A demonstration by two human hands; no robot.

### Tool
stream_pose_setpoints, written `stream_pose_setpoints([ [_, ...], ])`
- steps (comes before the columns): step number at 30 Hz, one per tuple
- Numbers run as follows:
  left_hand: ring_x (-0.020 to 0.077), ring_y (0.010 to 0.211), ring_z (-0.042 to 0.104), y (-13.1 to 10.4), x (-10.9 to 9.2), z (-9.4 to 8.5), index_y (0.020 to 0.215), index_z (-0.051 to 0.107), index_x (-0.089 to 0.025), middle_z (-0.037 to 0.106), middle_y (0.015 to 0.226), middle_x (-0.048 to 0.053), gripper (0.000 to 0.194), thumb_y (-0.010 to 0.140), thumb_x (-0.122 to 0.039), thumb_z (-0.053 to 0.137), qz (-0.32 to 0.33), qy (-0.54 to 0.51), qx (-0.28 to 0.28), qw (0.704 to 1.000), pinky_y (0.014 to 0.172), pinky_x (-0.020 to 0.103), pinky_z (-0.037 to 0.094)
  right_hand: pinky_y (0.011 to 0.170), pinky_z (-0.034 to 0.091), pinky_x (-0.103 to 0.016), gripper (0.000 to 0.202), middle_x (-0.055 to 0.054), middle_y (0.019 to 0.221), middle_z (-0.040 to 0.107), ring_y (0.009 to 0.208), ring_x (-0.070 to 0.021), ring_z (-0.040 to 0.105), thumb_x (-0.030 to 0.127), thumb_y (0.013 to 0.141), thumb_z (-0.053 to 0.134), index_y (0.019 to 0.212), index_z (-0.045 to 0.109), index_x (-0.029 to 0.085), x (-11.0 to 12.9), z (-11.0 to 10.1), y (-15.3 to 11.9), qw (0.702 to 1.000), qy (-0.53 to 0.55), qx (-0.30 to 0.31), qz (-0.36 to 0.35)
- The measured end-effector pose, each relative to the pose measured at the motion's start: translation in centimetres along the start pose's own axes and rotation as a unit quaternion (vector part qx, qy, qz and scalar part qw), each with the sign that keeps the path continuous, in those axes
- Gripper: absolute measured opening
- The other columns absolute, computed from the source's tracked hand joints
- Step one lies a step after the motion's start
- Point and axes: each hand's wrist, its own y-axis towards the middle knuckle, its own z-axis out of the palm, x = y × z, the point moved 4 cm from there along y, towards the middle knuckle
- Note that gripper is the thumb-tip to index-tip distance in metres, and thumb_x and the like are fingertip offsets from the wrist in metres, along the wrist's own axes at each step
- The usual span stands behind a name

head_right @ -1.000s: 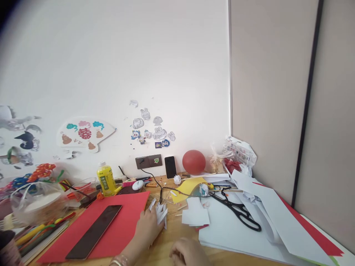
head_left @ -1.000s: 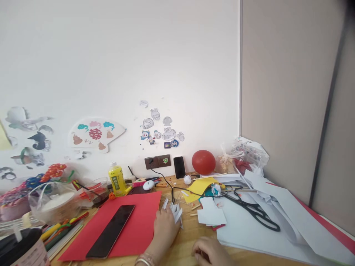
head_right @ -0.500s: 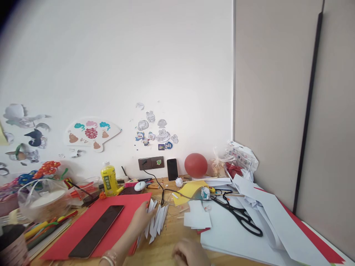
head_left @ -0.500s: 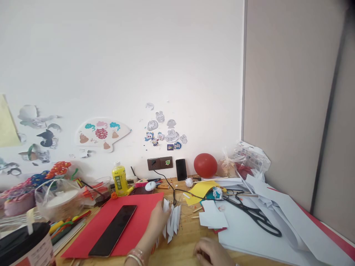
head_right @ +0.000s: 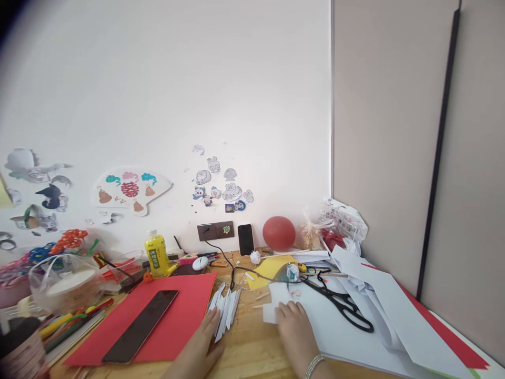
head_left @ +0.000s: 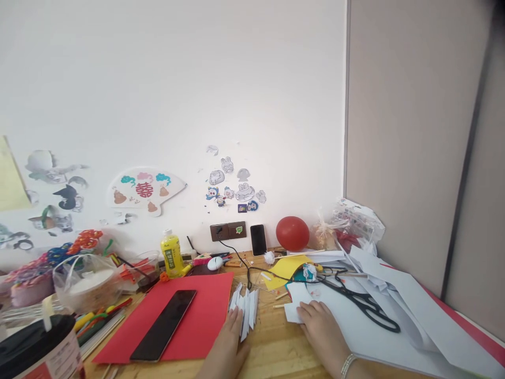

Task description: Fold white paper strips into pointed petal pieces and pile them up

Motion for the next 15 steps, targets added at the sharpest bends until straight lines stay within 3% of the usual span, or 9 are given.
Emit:
stream_pose_setpoints([
  [4, 0.0326, 0.135, 0.025, 0.3, 0.5, 1.8, 0.138, 0.04, -0.004, 0.029, 0.146, 0.021, 0.059, 0.081, -0.015, 0.05, 0.04, 0.04, -0.022, 0.998, 0.108, 0.048, 0.03, 0.077, 0.038, -0.032, 0.022, -0.001, 0.083, 0.072, 0.079, -0.0207, 0.059, -0.001, 0.079, 0.062, 0.072, 0.067, 0.02, 0.4, 0.1, 0.1, 1.0, -0.008, -0.007, -0.016],
  [9, 0.0359, 0.135, 0.023, 0.0, 2.5, 3.5, 0.141, 0.038, -0.009, 0.027, 0.147, 0.019, 0.065, 0.078, -0.012, 0.054, 0.102, 0.08, -0.068, 0.989, 0.106, 0.052, 0.032, 0.071, 0.037, -0.029, 0.024, 0.0, 0.08, 0.069, 0.076, -0.0188, 0.058, -0.003, 0.08, 0.06, 0.074, 0.065, 0.019, 0.4, 0.1, -0.1, 0.999, -0.018, -0.03, -0.037],
  [11, 0.0383, 0.13, 0.035, -0.8, 2.9, 4.2, 0.145, 0.032, -0.014, 0.034, 0.144, 0.02, 0.076, 0.075, -0.014, 0.062, 0.229, 0.149, -0.15, 0.95, 0.1, 0.048, 0.042, 0.071, 0.037, -0.03, 0.024, -0.001, 0.084, 0.069, 0.077, -0.0196, 0.057, -0.004, 0.081, 0.059, 0.078, 0.064, 0.019, 0.3, 0.1, -0.3, 0.998, -0.024, -0.04, -0.053],
  [15, 0.0296, 0.12, 0.052, -1.9, 4.1, 6.3, 0.146, 0.025, -0.032, 0.05, 0.135, 0.01, 0.075, 0.082, -0.02, 0.064, 0.302, 0.161, -0.158, 0.926, 0.094, 0.034, 0.049, 0.073, 0.038, -0.031, 0.024, -0.002, 0.091, 0.069, 0.077, -0.0202, 0.056, -0.003, 0.083, 0.057, 0.086, 0.063, 0.02, 0.5, 0.3, -0.7, 0.994, -0.039, -0.048, -0.093],
])
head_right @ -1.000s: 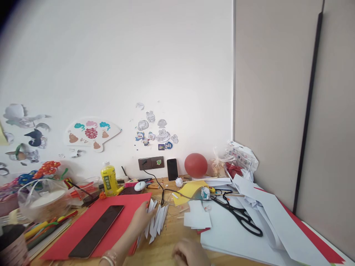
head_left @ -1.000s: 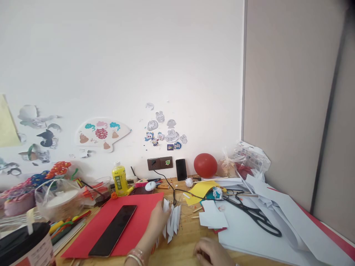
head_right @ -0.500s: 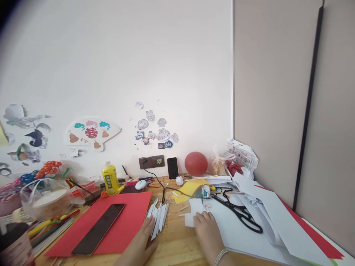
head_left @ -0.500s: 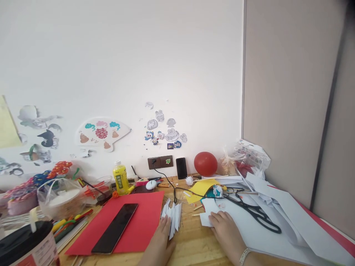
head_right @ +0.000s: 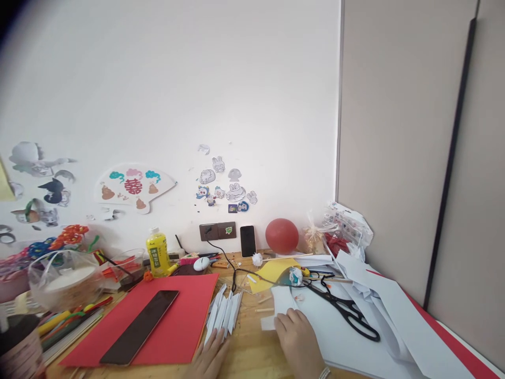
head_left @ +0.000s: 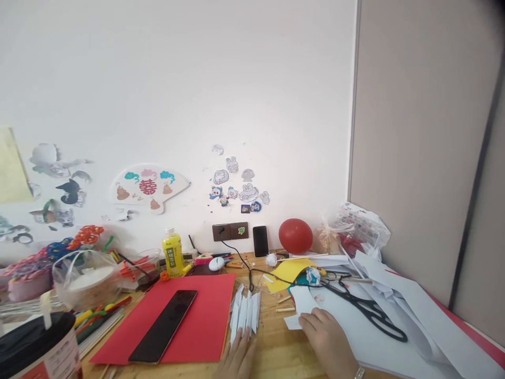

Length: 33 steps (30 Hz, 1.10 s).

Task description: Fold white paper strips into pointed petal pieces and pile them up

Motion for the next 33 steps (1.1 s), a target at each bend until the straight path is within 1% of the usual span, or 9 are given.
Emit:
stream_pose_setpoints([
  [3, 0.026, 0.123, 0.049, -0.3, -0.8, 0.5, 0.147, 0.02, -0.034, 0.05, 0.136, 0.008, 0.066, 0.092, -0.018, 0.053, 0.017, 0.001, -0.022, 1.0, 0.1, 0.035, 0.043, 0.072, 0.038, -0.033, 0.018, -0.004, 0.088, 0.068, 0.077, -0.0218, 0.056, 0.001, 0.084, 0.057, 0.084, 0.063, 0.018, 0.1, 0.3, -0.1, 1.0, -0.017, 0.001, -0.003],
  [6, 0.0247, 0.125, 0.047, -0.2, -1.2, 0.6, 0.147, 0.019, -0.033, 0.049, 0.137, 0.008, 0.063, 0.094, -0.022, 0.05, 0.035, -0.006, -0.041, 0.999, 0.102, 0.034, 0.041, 0.069, 0.038, -0.034, 0.015, -0.006, 0.086, 0.069, 0.077, -0.0227, 0.056, 0.007, 0.087, 0.057, 0.079, 0.062, 0.018, -0.1, 0.7, -0.1, 0.999, -0.034, 0.003, 0.01],
  [9, 0.0238, 0.125, 0.048, -0.1, -1.5, 0.2, 0.146, 0.025, -0.031, 0.05, 0.136, 0.008, 0.057, 0.095, -0.025, 0.05, 0.067, -0.008, -0.054, 0.996, 0.102, 0.032, 0.042, 0.07, 0.04, -0.034, 0.012, -0.005, 0.094, 0.069, 0.08, -0.022, 0.057, 0.008, 0.086, 0.06, 0.081, 0.063, 0.019, -0.2, 0.8, -0.2, 0.999, -0.045, 0.008, 0.018],
  [11, 0.0245, 0.127, 0.045, -0.2, -1.8, -0.3, 0.144, 0.032, -0.028, 0.049, 0.138, 0.009, 0.051, 0.096, -0.026, 0.048, 0.083, 0.003, -0.068, 0.994, 0.104, 0.035, 0.039, 0.072, 0.041, -0.034, 0.005, -0.006, 0.099, 0.069, 0.083, -0.023, 0.057, 0.015, 0.084, 0.066, 0.088, 0.064, 0.018, -0.3, 0.7, -0.3, 0.999, -0.048, 0.014, 0.021],
  [13, 0.025, 0.13, 0.042, -0.2, -2.3, -1.1, 0.142, 0.037, -0.025, 0.047, 0.139, 0.01, 0.046, 0.097, -0.025, 0.046, 0.086, 0.009, -0.087, 0.992, 0.106, 0.036, 0.036, 0.074, 0.041, -0.035, 0.009, -0.007, 0.103, 0.068, 0.086, -0.0235, 0.057, 0.019, 0.084, 0.067, 0.092, 0.064, 0.018, -0.3, 0.5, -0.4, 0.998, -0.049, 0.025, 0.02],
  [15, 0.0247, 0.131, 0.039, 0.0, -2.9, -1.8, 0.14, 0.039, -0.024, 0.047, 0.14, 0.01, 0.043, 0.097, -0.022, 0.044, 0.084, 0.011, -0.096, 0.992, 0.107, 0.037, 0.034, 0.073, 0.041, -0.034, 0.006, -0.006, 0.103, 0.068, 0.085, -0.0225, 0.057, 0.015, 0.086, 0.063, 0.09, 0.064, 0.019, -0.4, 0.3, -0.5, 0.998, -0.05, 0.037, 0.016],
  [20, 0.0253, 0.133, 0.036, 0.4, -3.7, -2.7, 0.136, 0.045, -0.023, 0.046, 0.141, 0.01, 0.04, 0.097, -0.017, 0.043, 0.089, 0.017, -0.087, 0.992, 0.108, 0.039, 0.032, 0.07, 0.041, -0.031, 0.021, -0.004, 0.097, 0.068, 0.082, -0.0204, 0.058, -0.001, 0.086, 0.056, 0.086, 0.064, 0.018, -1.1, -0.1, -0.3, 0.996, -0.057, 0.056, 0.028],
  [28, 0.0253, 0.135, 0.032, 0.3, -3.5, -2.5, 0.134, 0.046, -0.023, 0.044, 0.142, 0.01, 0.039, 0.095, -0.017, 0.047, 0.092, 0.015, -0.09, 0.992, 0.108, 0.038, 0.033, 0.068, 0.041, -0.031, 0.029, -0.005, 0.089, 0.069, 0.082, -0.022, 0.059, -0.01, 0.079, 0.053, 0.082, 0.065, 0.016, -1.4, -0.5, -0.1, 0.994, -0.068, 0.072, 0.044],
  [33, 0.0267, 0.136, 0.03, 0.4, -4.1, -3.1, 0.129, 0.051, -0.022, 0.041, 0.144, 0.01, 0.037, 0.093, -0.015, 0.052, 0.099, 0.041, -0.099, 0.989, 0.108, 0.041, 0.033, 0.061, 0.041, -0.027, 0.03, -0.002, 0.074, 0.066, 0.072, -0.0191, 0.059, -0.009, 0.078, 0.053, 0.069, 0.062, 0.018, -2.1, -0.9, 0.2, 0.995, -0.062, 0.076, 0.027],
])
